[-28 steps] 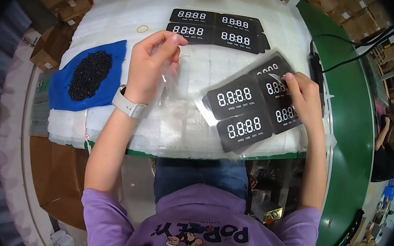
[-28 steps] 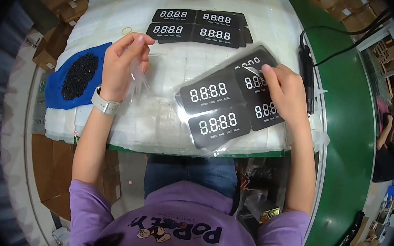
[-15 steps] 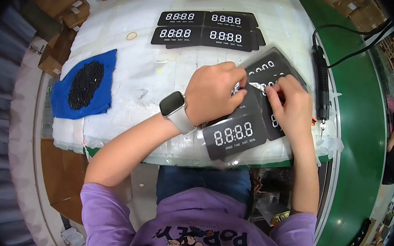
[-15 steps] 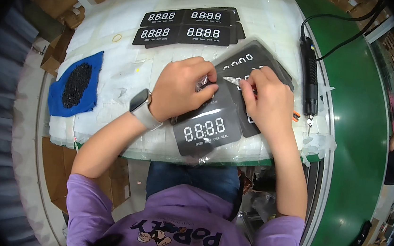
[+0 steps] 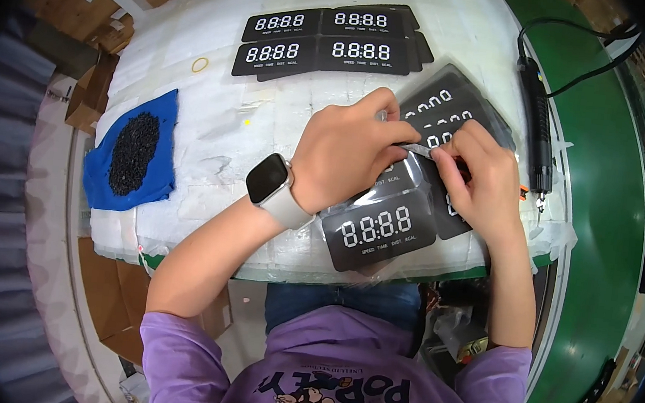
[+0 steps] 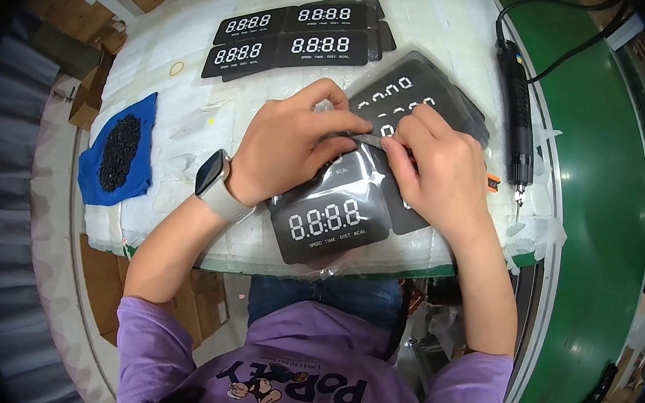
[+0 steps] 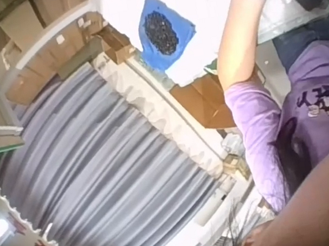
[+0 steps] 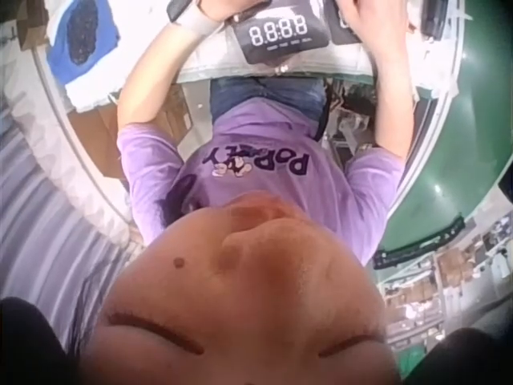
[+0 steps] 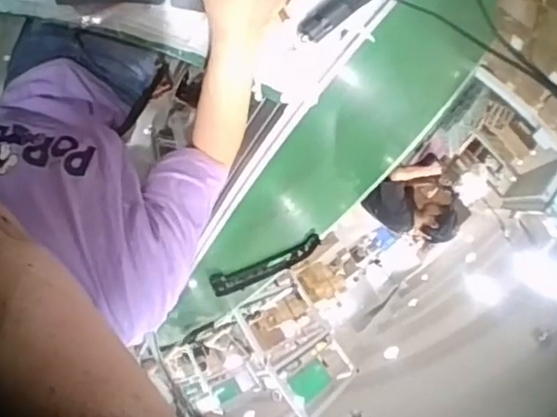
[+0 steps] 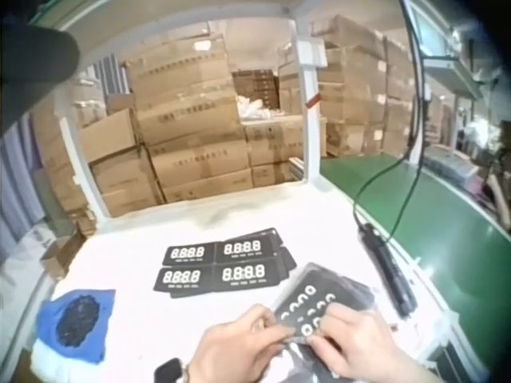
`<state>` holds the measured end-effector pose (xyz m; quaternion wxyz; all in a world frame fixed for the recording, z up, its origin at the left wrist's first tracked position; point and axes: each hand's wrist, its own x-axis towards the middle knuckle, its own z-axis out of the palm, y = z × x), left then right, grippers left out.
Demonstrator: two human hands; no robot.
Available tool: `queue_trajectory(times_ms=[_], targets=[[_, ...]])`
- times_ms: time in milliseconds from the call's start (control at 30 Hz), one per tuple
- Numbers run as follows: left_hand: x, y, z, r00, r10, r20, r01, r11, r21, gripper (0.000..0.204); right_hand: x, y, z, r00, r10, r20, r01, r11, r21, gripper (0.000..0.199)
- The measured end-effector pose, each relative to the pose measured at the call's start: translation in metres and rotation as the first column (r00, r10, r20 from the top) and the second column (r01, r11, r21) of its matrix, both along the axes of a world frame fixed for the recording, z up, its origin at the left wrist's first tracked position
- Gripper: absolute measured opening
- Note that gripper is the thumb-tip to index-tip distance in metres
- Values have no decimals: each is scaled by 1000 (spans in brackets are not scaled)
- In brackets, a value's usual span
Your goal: Assembling small electronic components into digital clock display panels at a factory workstation.
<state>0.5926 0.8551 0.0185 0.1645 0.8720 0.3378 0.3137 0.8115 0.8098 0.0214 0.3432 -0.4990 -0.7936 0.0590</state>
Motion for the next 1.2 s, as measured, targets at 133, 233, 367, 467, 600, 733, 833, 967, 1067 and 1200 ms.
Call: queue_trajectory(times_ms=[133, 233, 367, 467, 600, 733, 833, 967, 1067, 1200], targets=[[-1, -1, -4, 1000, 3, 18, -2, 1000, -24, 10, -1, -2, -3, 1000, 27, -12, -26, 999, 40, 16], [2, -5, -3, 999, 38, -10, -38, 997, 70, 9, -3, -3, -2, 1000, 14, -1, -14, 999, 32, 16], [-14, 3, 4, 994, -80, -76, 92, 979, 180, 9, -1, 1, -2, 998, 3, -68, -4, 1000, -16, 18], [-45, 11, 20, 924, -365, -112, 356, 930, -93, 8, 8, 6, -1, 987, -44, -154, 27, 993, -114, 21], [-105, 4, 41, 955, -289, -70, 241, 892, -383, 8, 7, 9, -1, 969, -45, -244, -11, 975, -223, 26], [-174, -16, 44, 999, -48, -16, 30, 807, -590, 14, 9, 14, -1, 979, -9, -205, -34, 978, -208, 26], [-194, -26, 27, 949, 315, 4, -301, 910, -287, 16, 11, 20, -2, 985, 14, -173, -41, 987, -154, 24], [-183, -29, 26, 801, 563, 202, -504, 817, -280, 13, 10, 9, 6, 943, -37, -330, -5, 992, -126, 17], [-130, -37, 44, 891, 294, 346, -304, 952, -28, 26, 0, -22, 21, 960, -152, -234, 119, 982, -150, 17], [-74, -41, 45, 984, -100, 145, 114, 990, -87, 39, 0, -49, 7, 972, -185, -142, 147, 958, -245, 15]])
